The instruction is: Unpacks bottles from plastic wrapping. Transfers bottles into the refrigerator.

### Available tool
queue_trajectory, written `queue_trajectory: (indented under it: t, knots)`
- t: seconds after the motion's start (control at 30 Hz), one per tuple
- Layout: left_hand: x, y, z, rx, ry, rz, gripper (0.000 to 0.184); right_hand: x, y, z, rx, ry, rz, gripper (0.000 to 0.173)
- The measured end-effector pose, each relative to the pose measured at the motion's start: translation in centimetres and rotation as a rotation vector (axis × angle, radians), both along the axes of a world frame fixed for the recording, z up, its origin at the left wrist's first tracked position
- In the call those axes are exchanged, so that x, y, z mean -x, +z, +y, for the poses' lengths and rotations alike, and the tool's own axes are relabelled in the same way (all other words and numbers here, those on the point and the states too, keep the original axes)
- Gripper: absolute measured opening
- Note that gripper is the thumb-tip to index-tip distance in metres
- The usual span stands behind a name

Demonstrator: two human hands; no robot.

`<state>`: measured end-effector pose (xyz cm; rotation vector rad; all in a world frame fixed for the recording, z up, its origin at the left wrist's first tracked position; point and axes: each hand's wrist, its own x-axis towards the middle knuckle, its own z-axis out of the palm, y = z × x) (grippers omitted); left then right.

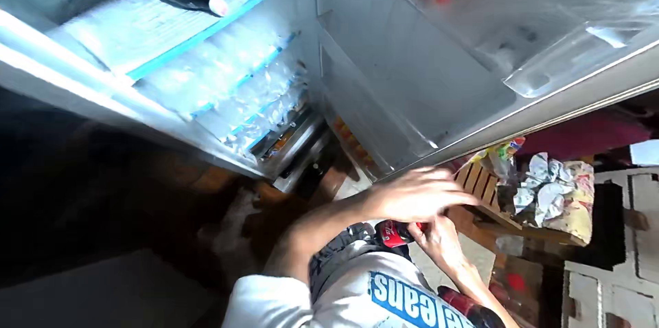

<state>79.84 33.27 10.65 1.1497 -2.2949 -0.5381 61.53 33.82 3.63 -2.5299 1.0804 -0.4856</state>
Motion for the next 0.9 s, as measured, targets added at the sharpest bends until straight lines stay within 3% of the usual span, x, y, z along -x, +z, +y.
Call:
queue_trajectory:
  t: [0.1,0.2,0.37,0.43,0.53,0.63,0.73,0.83,0.9]
  knots:
    - [-7.5,-6.7,3.2,-0.461,-0.053,0.127,0.072,-2.8,0.1,0.5,-0.064,0.001,0.017,0.052]
    - [-10.1,-11.0,4.3,-0.377,0.050,0.248,0.074,-6.4,-0.7,1.1,-0.046,0.031,0.025,0.050]
    - [-14.0,-11.2,2.6,-0.210,0.128,0.116,0.062,-10.8,-0.9,1.6,-0.036,-0.028,-0.005,0.051]
    - [-15.8,-10.8,0.4,-0.198,0.271,0.183,0.056,-11.6,-0.5,1.5,-0.034,-0.091,-0.044,0.055]
    - [-18.6,-11.4,-4.3,-0.149,0.552,0.293,0.062,-12.1,-0.1,1.5,-0.030,-0.152,-0.089,0.041]
    - [-21.6,-13.6,-8.0,-0.071,0.794,0.217,0.071,-12.2,-0.2,1.9,-0.062,-0.164,-0.099,0.039]
    - [-23.8,-14.7,-11.6,-0.207,0.907,0.082,0.070,-11.9,-0.2,2.2,-0.104,-0.202,-0.097,0.041]
    - [-25.2,-14.8,-14.8,-0.405,0.900,-0.024,0.073,-12.2,-0.3,2.3,-0.140,-0.239,-0.119,0.042]
    - [-25.7,-15.6,-15.3,-0.405,0.892,-0.026,0.073,-12.4,-0.3,2.4,-0.135,-0.261,-0.150,0.042]
